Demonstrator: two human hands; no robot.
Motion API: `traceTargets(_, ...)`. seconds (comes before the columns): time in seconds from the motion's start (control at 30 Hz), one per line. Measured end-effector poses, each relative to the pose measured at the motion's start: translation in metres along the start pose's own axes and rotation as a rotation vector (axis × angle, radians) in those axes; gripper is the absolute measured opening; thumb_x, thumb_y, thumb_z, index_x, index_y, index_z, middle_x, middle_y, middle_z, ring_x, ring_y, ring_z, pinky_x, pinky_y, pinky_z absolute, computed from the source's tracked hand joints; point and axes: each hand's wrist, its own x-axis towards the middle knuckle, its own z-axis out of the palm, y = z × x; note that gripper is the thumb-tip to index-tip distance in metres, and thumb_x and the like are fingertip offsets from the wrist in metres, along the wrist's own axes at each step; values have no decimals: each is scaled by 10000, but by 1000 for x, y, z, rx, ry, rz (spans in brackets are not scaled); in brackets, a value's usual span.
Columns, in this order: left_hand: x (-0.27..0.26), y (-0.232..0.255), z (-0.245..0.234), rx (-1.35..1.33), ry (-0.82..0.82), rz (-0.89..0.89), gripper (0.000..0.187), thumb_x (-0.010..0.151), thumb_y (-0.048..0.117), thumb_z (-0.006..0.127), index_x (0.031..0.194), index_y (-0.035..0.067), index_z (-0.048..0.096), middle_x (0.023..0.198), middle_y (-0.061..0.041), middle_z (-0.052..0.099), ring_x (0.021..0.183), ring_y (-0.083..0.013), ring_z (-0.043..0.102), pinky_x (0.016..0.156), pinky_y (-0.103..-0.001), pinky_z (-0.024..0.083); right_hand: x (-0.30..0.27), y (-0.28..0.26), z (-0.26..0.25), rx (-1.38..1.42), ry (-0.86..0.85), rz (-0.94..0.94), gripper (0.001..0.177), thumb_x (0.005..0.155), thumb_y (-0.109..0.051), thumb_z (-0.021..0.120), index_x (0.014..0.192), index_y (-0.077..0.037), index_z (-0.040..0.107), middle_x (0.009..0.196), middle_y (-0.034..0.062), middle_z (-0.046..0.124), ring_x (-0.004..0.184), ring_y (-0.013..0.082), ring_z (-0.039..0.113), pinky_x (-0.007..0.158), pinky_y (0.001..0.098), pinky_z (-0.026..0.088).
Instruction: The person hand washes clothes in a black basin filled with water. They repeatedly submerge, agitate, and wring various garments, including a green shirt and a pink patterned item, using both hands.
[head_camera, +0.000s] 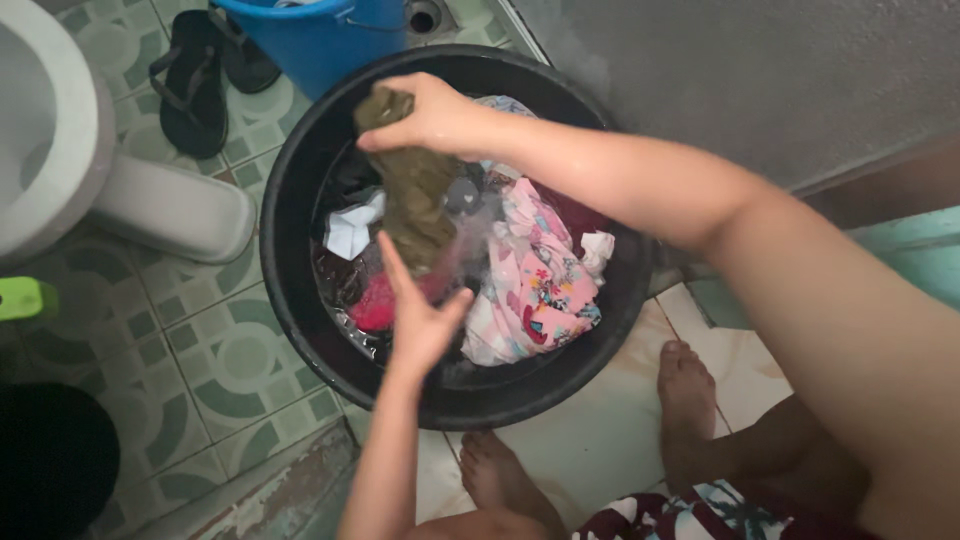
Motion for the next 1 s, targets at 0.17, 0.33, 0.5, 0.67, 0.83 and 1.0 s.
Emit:
traceTargets(0.17, 23, -31, -31, -1346, 42, -575, 648, 960, 648, 450, 1404, 184, 535, 1442, -61, 578, 1353, -328, 533, 1133, -585, 410, -65, -37, 33, -491, -79, -904, 524, 628, -362, 869, 1023, -88, 661, 1081, 163, 619, 984, 381, 668, 821, 465, 554)
traceTargets(0.33, 23, -49, -41, -1060, 144, -518, 665, 1035, 591, 532, 1386, 29, 592, 1346, -139, 630, 1220, -299, 604, 1089, -460, 474, -110, -55, 47, -370, -285, -1161, 442, 849, -354, 877, 1069, -55, 636, 1157, 155, 604, 1019, 395, 648, 859, 477, 546)
traceTargets(0.5, 25, -4, -53, -1230, 259, -372, 540, 863, 302, 667, 1352, 86, 591, 1353, -90, 638, 1253, -275, 628, 1109, -474, 502, -105, -41, 40, 272, 88, -709, 286, 955, -246, 790, 1091, -47, 635, 1150, 76, 634, 1095, 269, 651, 937, 421, 563)
traceTargets(0.67, 41, 80, -41, -663, 304, 149, 651, 829, 32, 763, 1408, 175, 501, 1453, -58, 584, 1307, -257, 589, 1188, -443, 473, -59, 6, 40, 1236, 109, -14, 185, 960, -195, 728, 1038, -40, 662, 994, 133, 719, 912, 283, 721, 869, 430, 604)
traceTargets(0.83, 44, 133, -30, 319, 30, 525, 513, 792, -12, 819, 1248, 166, 665, 1371, -13, 654, 1267, -212, 635, 1129, -339, 510, -32, 45, 44, 1432, -387, 432, 193, 1019, -228, 683, 1053, -39, 693, 979, 110, 740, 878, 222, 724, 827, 385, 598)
traceTargets(1.0, 40, 135, 8, 574, -281, 676, 455, 631, 40, 802, 1061, 166, 721, 1235, -14, 685, 1233, -288, 636, 1021, -421, 545, -8, 35, 35, 482, -554, -33, 392, 893, -306, 726, 1097, 26, 686, 1001, 138, 705, 886, 229, 682, 764, 376, 552)
